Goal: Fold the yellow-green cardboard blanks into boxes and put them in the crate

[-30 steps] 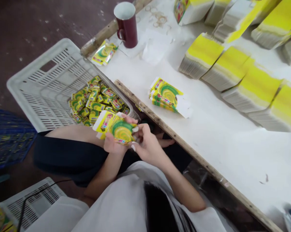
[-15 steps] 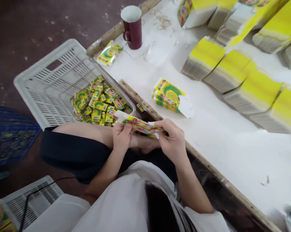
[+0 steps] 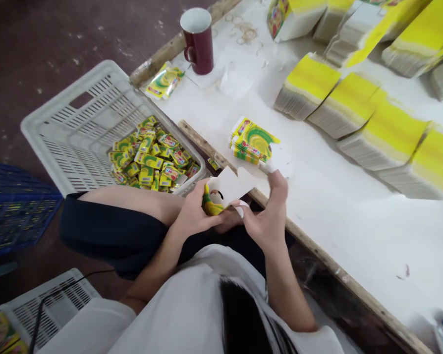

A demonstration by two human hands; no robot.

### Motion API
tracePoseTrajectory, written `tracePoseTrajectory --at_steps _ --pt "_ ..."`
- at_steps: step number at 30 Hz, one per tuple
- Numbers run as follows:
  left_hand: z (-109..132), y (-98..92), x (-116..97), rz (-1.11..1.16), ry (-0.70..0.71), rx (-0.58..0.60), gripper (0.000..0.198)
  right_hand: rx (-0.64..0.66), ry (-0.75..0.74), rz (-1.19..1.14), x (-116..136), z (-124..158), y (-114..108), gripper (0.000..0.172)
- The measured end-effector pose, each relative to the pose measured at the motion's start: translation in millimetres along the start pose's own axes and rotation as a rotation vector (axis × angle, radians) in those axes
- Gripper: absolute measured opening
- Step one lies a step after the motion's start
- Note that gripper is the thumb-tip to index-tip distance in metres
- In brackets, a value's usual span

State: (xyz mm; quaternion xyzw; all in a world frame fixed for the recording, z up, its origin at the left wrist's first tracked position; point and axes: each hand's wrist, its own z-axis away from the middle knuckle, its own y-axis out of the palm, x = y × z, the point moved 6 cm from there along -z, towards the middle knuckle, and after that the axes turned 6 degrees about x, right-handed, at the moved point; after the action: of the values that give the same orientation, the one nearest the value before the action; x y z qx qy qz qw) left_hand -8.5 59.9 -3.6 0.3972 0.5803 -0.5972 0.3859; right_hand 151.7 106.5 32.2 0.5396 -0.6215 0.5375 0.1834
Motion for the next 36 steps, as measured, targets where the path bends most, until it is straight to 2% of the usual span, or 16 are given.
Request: tracePoseTrajectory --at_steps 1,3,5,7,10,12,15,18,22,25,31,33,36 --pt "1 0.3 0 -0.022 0.029 -0.025 0.075 0.016 0.106 -0.122 -10 3 7 0.066" --pt "2 1.1 2 -0.07 0.086 -0.072 0.076 0.123 0.269 -0.327 -24 8 26 0.047" --pt "3 2.3 3 -0.12 0.137 -0.107 0.074 0.2 0.357 -0.436 -30 11 38 0.035" --pt "4 3.9 4 -0.151 0.181 -0.121 0.066 0.2 0.395 -0.469 -30 10 42 0.029" --pt "4 4.0 3 -0.155 0.216 -0.146 0.058 0.123 0.405 -0.426 -25 5 38 0.019" --pt "3 3.2 5 -0.146 0.184 -0.156 0.055 0.093 0.364 -0.317 -16 1 35 0.012" --pt "1 5.9 12 -0.139 0.085 -0.1 0.06 0.115 0.288 -0.079 -5 0 35 0.008" --pt "1 10.1 22 -0.144 -0.029 -0.021 0.069 0.203 0.267 0.023 -6 2 40 0.016" --pt "2 12.8 26 -0.191 -0.062 0.022 0.073 0.368 0.332 -0.227 -19 3 48 0.034" --pt "2 16.4 24 -0.196 -0.037 0.062 0.075 0.394 0.363 -0.339 -24 4 46 0.043" --pt "2 21.9 24 -0.135 0.021 0.072 0.079 0.566 0.154 -0.15 -6 13 50 0.058" --pt "1 19.3 22 -0.136 0.083 0.021 0.081 0.542 0.095 -0.067 -5 12 48 0.059" --pt "-1 8.4 17 -0.166 0.101 -0.089 0.077 0.395 0.043 -0.001 -10 5 36 0.058"
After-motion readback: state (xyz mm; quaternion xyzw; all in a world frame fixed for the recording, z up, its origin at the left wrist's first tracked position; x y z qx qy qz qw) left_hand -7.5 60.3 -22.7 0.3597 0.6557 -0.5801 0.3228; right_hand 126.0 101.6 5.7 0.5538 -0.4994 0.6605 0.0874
